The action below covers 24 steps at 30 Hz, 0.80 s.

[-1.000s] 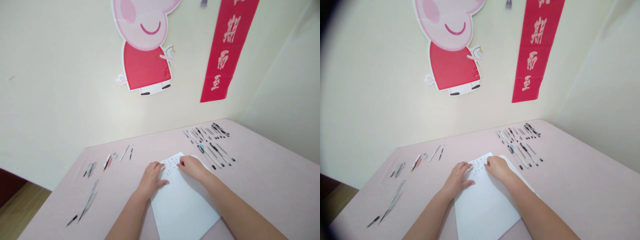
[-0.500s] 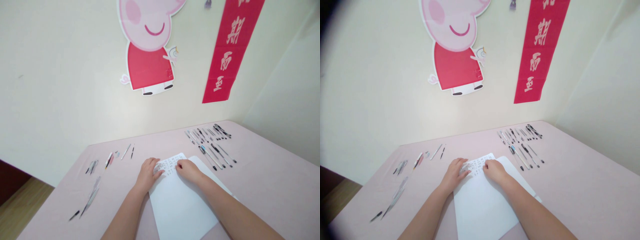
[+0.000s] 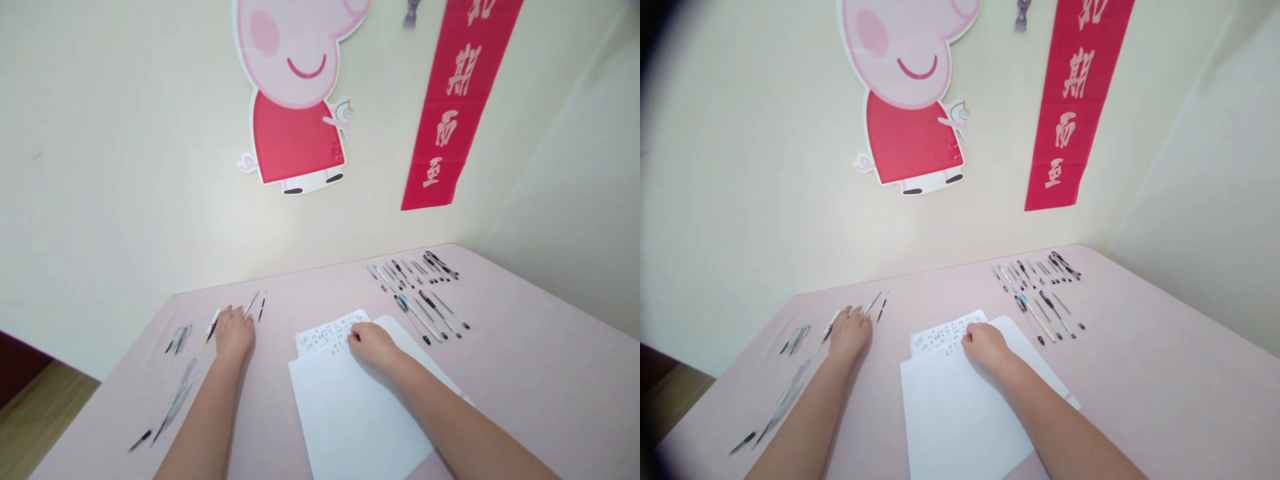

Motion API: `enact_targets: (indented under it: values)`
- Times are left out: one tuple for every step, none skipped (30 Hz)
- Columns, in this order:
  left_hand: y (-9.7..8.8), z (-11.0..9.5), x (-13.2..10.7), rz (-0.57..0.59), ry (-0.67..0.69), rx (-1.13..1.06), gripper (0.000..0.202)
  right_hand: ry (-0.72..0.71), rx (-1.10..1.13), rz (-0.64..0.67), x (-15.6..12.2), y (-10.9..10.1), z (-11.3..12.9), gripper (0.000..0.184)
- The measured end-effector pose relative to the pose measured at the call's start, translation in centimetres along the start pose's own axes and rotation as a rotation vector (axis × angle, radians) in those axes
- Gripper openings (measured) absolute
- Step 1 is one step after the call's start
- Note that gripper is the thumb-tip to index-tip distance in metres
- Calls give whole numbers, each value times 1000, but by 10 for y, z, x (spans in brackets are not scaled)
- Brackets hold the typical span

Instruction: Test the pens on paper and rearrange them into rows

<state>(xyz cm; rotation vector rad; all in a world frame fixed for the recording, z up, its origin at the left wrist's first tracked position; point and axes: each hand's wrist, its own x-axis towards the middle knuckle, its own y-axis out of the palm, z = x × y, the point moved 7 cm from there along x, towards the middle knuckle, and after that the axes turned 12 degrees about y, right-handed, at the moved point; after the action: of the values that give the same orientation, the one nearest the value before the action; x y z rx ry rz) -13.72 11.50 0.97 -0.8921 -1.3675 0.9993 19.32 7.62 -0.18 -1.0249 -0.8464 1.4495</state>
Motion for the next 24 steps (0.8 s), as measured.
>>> enact_targets:
  values:
    - [2, 2, 3, 18, -6, 6, 46, -2, 2, -4, 0, 0, 0, 20]
    - [3, 2, 6, 34, -12, 13, 48, -2, 5, -6, 0, -1, 0, 20]
    - [4, 3, 9, 50, -21, 18, 50, -2, 7, -7, -1, -1, 1, 20]
    - [5, 3, 12, 65, -34, 24, 52, -2, 9, -6, -1, -1, 1, 20]
    - [5, 3, 15, 78, -50, 31, 54, -2, 10, -6, -1, -2, 1, 20]
    - [5, 3, 17, 90, -68, 40, 55, -1, 10, -6, -1, -2, 1, 21]
    - [4, 2, 18, 102, -82, 51, 57, 0, 10, -7, -1, -2, 1, 21]
    - [4, 1, 20, 111, -88, 63, 58, 1, 9, -7, -1, -2, 1, 21]
    - [4, 0, 20, 117, -87, 77, 59, 0, 8, -9, 0, -1, 0, 21]
    - [4, -2, 21, 116, -80, 91, 59, -1, 8, -10, 0, -1, 0, 22]
    - [4, -4, 21, 109, -70, 102, 59, -2, 9, -9, 1, 0, 0, 22]
    - [4, -6, 21, 99, -58, 110, 59, -2, 9, -6, 1, 0, -1, 22]
    - [4, -7, 21, 85, -48, 111, 59, -1, 10, -4, 2, 1, -1, 21]
    - [5, -10, 21, 72, -36, 104, 59, 0, 10, -1, 2, 1, -1, 21]
    - [7, -12, 21, 63, -22, 91, 59, 0, 12, 1, 2, 1, -1, 21]
    - [9, -14, 21, 58, -8, 73, 58, 1, 13, 2, 2, 1, -1, 21]
    - [11, -17, 22, 55, 10, 51, 57, 0, 15, 2, 2, 1, -1, 21]
    - [13, -20, 23, 54, 29, 26, 56, -2, 16, 1, 2, 1, -1, 21]
    - [15, -23, 24, 56, 46, 1, 53, -3, 17, -1, 2, 0, -1, 21]
    - [17, -26, 25, 63, 60, -29, 50, -4, 18, -2, 2, 0, -1, 21]
    - [19, -28, 26, 74, 72, -60, 47, -5, 17, -3, 2, 0, -1, 21]
    - [21, -31, 26, 85, 82, -88, 45, -6, 17, -5, 1, 0, -1, 21]
    - [23, -34, 27, 97, 91, -111, 44, -8, 16, -5, 1, -1, -1, 21]
    - [24, -37, 26, 107, 101, -129, 43, -9, 16, -5, 1, -1, -1, 21]
